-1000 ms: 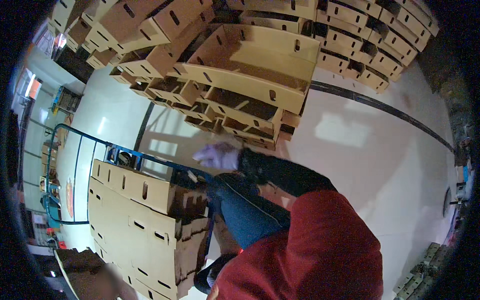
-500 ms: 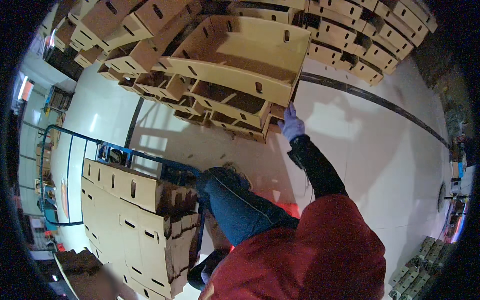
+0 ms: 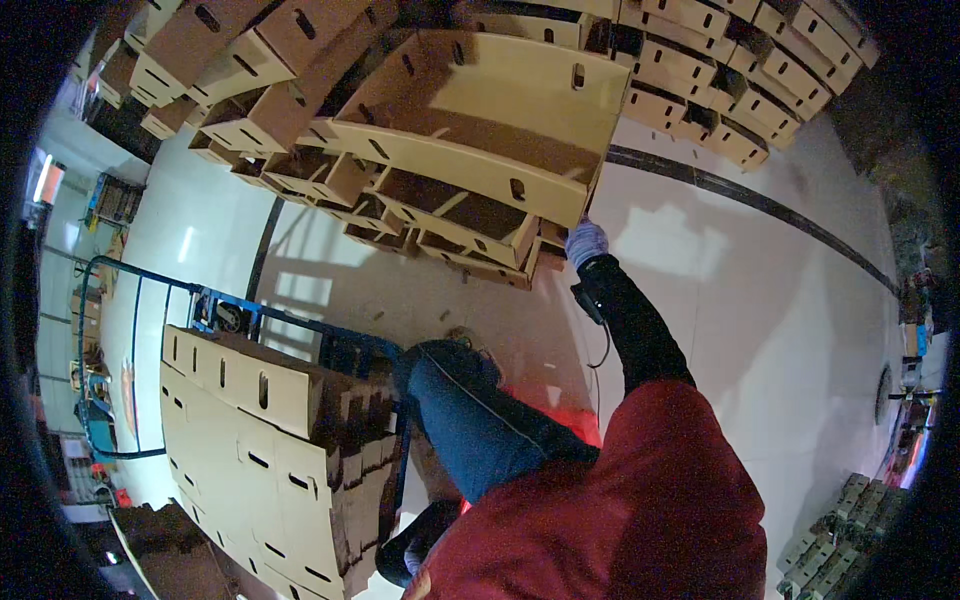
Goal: The recorder folds flat cardboard sheets into boxes and stacks the completed boxes on a cart and a pile.
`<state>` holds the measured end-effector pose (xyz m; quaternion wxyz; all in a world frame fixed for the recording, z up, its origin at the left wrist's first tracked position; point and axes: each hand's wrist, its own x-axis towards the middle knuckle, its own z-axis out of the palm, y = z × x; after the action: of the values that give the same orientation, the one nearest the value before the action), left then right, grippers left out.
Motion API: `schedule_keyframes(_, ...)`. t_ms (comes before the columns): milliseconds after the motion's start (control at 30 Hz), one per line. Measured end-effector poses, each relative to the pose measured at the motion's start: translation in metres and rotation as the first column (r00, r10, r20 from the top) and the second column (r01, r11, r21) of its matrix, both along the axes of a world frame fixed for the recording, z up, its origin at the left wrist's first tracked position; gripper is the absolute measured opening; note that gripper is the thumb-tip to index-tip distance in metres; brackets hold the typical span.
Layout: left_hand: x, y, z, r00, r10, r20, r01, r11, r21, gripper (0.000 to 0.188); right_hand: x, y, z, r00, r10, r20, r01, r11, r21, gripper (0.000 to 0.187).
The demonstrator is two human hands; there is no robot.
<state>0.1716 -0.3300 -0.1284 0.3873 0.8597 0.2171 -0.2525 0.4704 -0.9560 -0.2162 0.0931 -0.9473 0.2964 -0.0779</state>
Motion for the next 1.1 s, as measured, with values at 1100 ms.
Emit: schedule_keyframes(1100, 0.009, 0.01, -0.009, 0.999, -0.034, -0.03, 0.035, 0.999, 0.021, 0.018, -0.036, 0.084, 0.118, 0.876, 0.33, 0.351, -0.359, 0.933, 0.019, 0.034)
